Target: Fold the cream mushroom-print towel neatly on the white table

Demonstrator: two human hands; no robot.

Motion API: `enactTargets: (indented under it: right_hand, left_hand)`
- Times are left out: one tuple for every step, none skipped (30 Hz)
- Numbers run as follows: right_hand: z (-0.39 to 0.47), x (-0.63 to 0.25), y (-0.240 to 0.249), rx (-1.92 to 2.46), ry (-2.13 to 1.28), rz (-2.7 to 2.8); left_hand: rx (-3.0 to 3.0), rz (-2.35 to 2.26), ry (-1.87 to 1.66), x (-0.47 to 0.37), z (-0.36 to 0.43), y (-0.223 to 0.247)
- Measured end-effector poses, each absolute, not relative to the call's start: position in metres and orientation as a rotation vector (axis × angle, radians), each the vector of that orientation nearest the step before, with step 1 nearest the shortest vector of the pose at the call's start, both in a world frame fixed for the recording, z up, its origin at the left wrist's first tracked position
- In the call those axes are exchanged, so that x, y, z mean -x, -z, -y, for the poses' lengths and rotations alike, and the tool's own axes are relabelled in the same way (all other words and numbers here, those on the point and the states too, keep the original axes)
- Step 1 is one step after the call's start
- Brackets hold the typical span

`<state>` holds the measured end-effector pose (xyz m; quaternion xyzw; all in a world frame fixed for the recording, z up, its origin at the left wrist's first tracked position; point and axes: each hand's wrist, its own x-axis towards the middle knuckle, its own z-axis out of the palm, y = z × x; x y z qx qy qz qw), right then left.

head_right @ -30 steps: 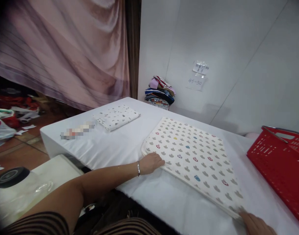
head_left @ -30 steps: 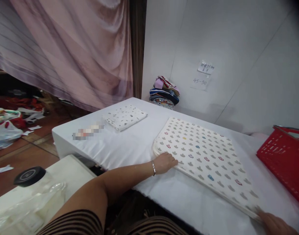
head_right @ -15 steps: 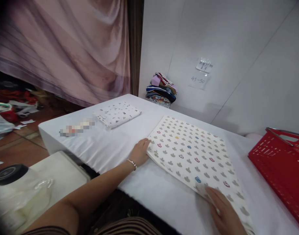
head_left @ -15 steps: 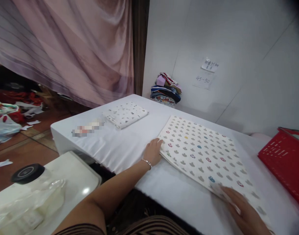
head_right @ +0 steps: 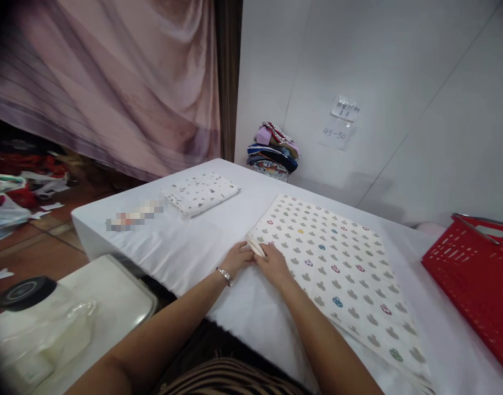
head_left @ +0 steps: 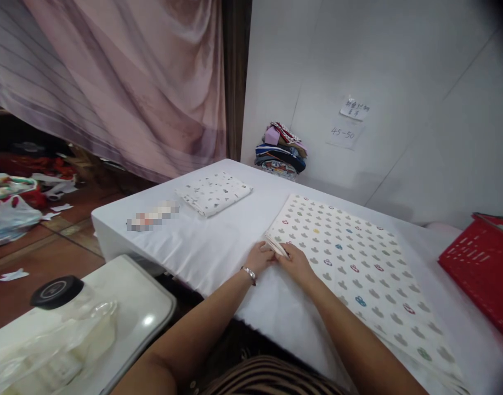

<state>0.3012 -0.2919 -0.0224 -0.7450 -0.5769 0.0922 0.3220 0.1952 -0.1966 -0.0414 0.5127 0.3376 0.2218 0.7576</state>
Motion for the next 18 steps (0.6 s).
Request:
enactTargets:
  right_hand:
    - [0.291, -0.301, 0.023, 1.95, -0.258, 1.515]
    - [0.292, -0.301, 0.022, 1.941, -0.276, 1.508]
    - [0.292, -0.3, 0.021, 1.93, -0.292, 1.495]
    - [0.293, -0.299, 0.02, 1.92, -0.308, 1.483]
    - [0.293, -0.298, 0.018, 1.916, -0.321, 1.47]
    - [0.293, -0.297, 0.016, 1.92, -0.332, 1.458]
    - [0.293, -0.296, 0.014, 1.929, -0.34, 1.453]
    - [0.293, -0.295, 0.013, 1.936, -0.346, 1.457]
    - [0.292, -0.294, 0.011, 1.942, -0.349, 1.465]
    - [0.291, -0.293, 0.01, 1.946, -0.346, 1.475]
    - [0.291, -0.293, 0.009, 1.951, -0.344, 1.487]
    - [0.29, -0.292, 0.008, 1.958, -0.342, 1.496]
    - [0.29, -0.292, 0.007, 1.967, -0.343, 1.499]
    - [0.29, -0.292, 0.007, 1.98, -0.343, 1.497]
    - [0.29, -0.292, 0.006, 1.992, -0.343, 1.492]
    - [0.29, -0.292, 0.006, 2.0, -0.349, 1.488]
    - [0.29, -0.292, 0.006, 2.005, -0.36, 1.485]
    - [0.29, -0.292, 0.006, 2.009, -0.374, 1.483]
  left_hand:
    - [-1.07, -0.728, -0.472, -0.194, 0.196, 0.04]
    - [-1.022, -0.727, -0.456, -0.192, 0.195, 0.039]
    - [-0.974, -0.725, -0.443, -0.19, 0.194, 0.037]
    - [-0.935, -0.725, -0.433, -0.189, 0.193, 0.035]
    - [-0.902, -0.728, -0.426, -0.188, 0.193, 0.033]
    - [-0.874, -0.731, -0.423, -0.187, 0.193, 0.032]
    - [-0.857, -0.734, -0.423, -0.187, 0.193, 0.031]
    - [-0.846, -0.74, -0.426, -0.188, 0.194, 0.03]
    - [-0.838, -0.747, -0.43, -0.188, 0.194, 0.029]
    - [-0.838, -0.755, -0.434, -0.189, 0.195, 0.029]
    - [-0.845, -0.762, -0.433, -0.19, 0.195, 0.029]
    - [-0.854, -0.77, -0.427, -0.191, 0.195, 0.029]
    - [-0.866, -0.78, -0.417, -0.191, 0.195, 0.029]
    - [-0.88, -0.79, -0.407, -0.192, 0.195, 0.029]
    - [-0.895, -0.801, -0.398, -0.192, 0.195, 0.028]
    - [-0.908, -0.809, -0.386, -0.192, 0.194, 0.027]
    - [-0.921, -0.818, -0.373, -0.193, 0.194, 0.026]
    - [-0.933, -0.825, -0.356, -0.193, 0.193, 0.025]
